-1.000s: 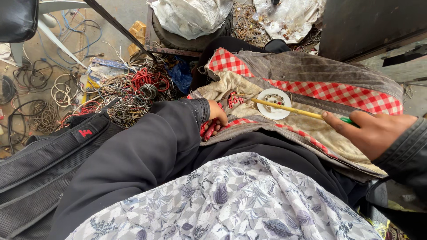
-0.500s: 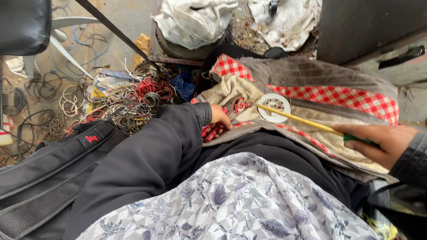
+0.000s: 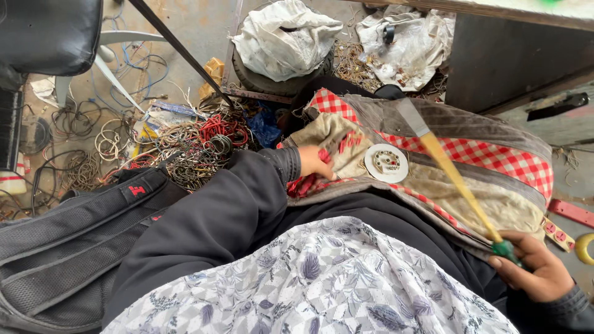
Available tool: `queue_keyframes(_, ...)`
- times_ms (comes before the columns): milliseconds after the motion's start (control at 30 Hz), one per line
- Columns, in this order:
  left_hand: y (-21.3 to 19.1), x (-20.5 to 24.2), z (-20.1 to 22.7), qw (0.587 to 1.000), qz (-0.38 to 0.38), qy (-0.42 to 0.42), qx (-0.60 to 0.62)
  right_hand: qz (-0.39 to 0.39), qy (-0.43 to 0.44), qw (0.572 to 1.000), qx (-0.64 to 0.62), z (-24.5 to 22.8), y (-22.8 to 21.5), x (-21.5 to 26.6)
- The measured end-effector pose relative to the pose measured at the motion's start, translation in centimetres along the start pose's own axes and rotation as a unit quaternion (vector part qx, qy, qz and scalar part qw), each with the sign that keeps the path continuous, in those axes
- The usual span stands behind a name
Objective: The person sits on the floor and uses pliers and a screwdriver to strip and adjust wires on a small red electrical component. They repeatedly hold the component, strip wire ends, and place the component on a small white dish.
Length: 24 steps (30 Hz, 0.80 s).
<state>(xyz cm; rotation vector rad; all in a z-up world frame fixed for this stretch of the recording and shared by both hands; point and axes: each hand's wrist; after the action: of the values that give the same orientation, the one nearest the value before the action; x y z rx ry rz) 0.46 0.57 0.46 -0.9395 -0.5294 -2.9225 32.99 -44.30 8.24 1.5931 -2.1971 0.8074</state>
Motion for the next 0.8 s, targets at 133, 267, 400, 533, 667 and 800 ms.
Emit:
queue_keyframes(133, 1.2, 1.4, 1.7, 0.988, 0.105, 0.107, -0.023, -0.016, -0.152, 0.970, -0.187, 0.1, 1.7, 2.6)
queue_keyframes(267, 3.0, 3.1, 3.4, 0.947, 0.182, 0.257, -0.064, -0.040, -0.113, 0.987, -0.106, -1.4, 3.9, 3.3)
queue_keyframes(400, 4.1, 5.4, 4.4, 0.932, 0.233, 0.253, -0.114, -0.101, -0.076, 0.987, -0.099, -2.4, 6.2, 1.7)
queue_keyframes(533, 4.6, 5.9, 4.6, 0.911, 0.239, 0.326, -0.085, -0.113, -0.074, 0.982, -0.134, -2.0, 6.8, 1.4)
queue_keyframes(667, 4.1, 5.9, 4.6, 0.915, 0.215, 0.340, -0.042, -0.125, -0.073, 0.975, -0.170, -1.4, 6.8, 1.0)
queue_keyframes(800, 3.9, 5.7, 4.5, 0.918, 0.198, 0.344, -0.009, -0.130, -0.070, 0.970, -0.193, -1.3, 6.9, 0.9)
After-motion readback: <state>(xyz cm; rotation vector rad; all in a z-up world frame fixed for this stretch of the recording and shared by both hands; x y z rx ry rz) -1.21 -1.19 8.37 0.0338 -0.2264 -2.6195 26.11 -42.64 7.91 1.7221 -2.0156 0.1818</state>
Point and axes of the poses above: each hand's wrist, its own x-axis away from the middle knuckle, its own y-axis out of the palm, z = x × y, and after that the axes turned 3 degrees about -z, right-handed
